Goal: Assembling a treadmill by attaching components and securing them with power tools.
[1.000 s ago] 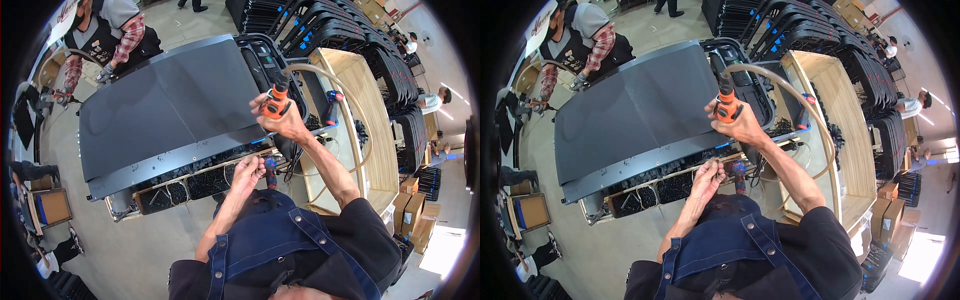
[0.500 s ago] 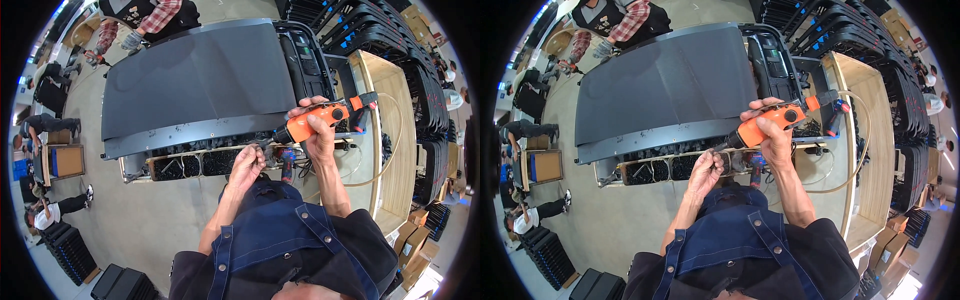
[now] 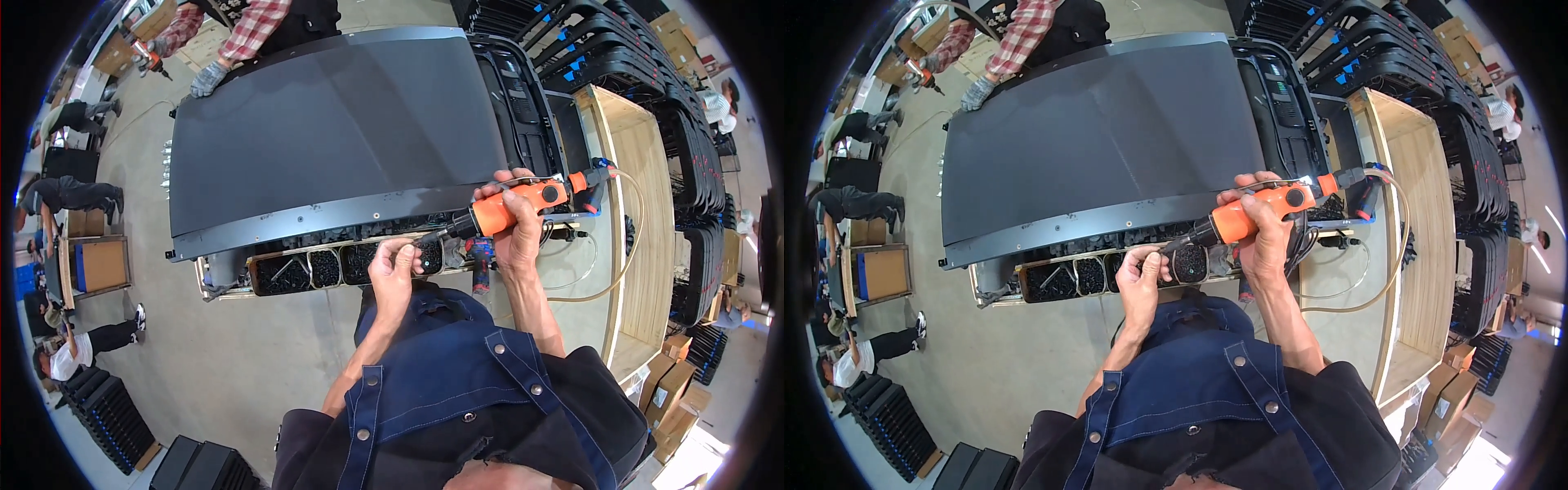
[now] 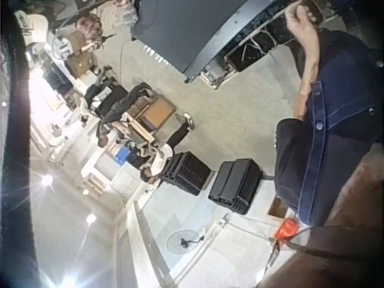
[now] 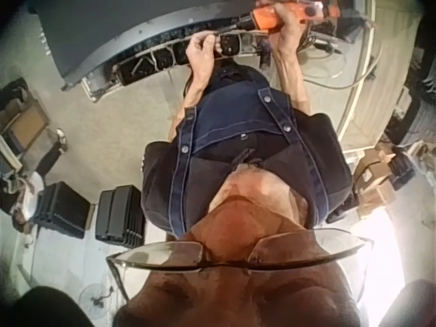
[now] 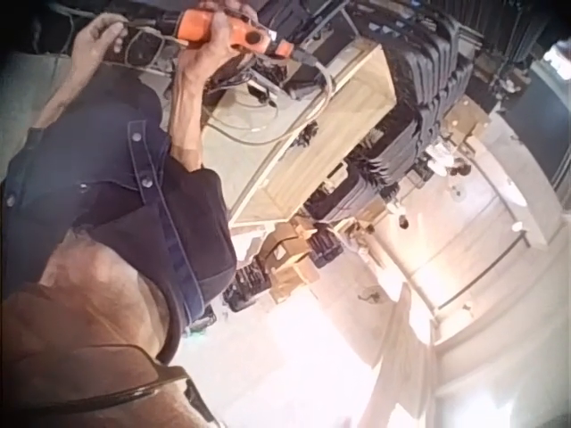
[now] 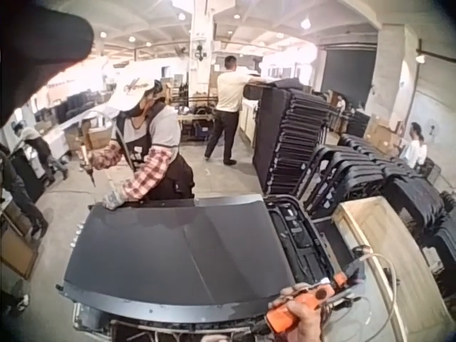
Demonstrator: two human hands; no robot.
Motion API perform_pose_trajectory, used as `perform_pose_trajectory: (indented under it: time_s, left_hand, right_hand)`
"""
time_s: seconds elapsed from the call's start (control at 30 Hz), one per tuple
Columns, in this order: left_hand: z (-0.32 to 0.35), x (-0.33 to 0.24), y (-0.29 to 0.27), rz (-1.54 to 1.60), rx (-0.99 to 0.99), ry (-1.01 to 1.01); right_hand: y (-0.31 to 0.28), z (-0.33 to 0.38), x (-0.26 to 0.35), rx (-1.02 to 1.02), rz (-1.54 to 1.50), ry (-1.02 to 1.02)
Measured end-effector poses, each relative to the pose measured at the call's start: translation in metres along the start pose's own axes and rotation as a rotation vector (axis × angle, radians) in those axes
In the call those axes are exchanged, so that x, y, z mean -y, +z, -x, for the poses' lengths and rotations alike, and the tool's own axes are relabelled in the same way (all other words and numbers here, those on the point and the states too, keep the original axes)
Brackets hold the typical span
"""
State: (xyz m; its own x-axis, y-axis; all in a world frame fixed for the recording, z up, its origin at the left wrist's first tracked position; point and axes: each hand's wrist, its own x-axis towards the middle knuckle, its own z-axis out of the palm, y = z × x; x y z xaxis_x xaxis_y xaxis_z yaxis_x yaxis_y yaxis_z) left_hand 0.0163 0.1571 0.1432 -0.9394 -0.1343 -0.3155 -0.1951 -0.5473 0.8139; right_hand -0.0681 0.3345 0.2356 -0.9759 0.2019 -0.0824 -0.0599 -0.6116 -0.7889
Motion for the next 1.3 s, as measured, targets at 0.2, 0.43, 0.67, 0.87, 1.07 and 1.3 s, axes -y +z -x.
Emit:
perform_pose_trajectory:
  time_s: [0.2,0.43,0.67,0.87,1.07,1.3]
  left_hand:
    - [-0.028,-0.015,-0.046,0.254,0.147,-0.461]
    - [-0.074,-0.006,-0.053,1.058,0.147,-0.747]
    - [-0.072,-0.018,-0.058,0.870,0.043,-0.838]
    - [-0.040,-0.015,-0.089,0.472,0.107,-0.856]
    - [-0.022,-0.055,-0.103,0.306,0.266,-0.631]
    - [-0.019,-0.068,-0.126,0.020,0.311,-0.500]
  right_hand:
    - [0.039,0.014,-0.021,0.060,0.215,-0.031]
    - [0.107,0.010,-0.056,0.367,0.504,-0.190]
    - [0.131,-0.015,-0.079,0.630,0.731,-0.069]
    - [0.149,-0.016,-0.085,0.641,0.768,-0.046]
    - [0.142,-0.016,-0.089,0.743,0.835,-0.098]
    - [0.131,-0.012,-0.102,0.701,0.883,-0.127]
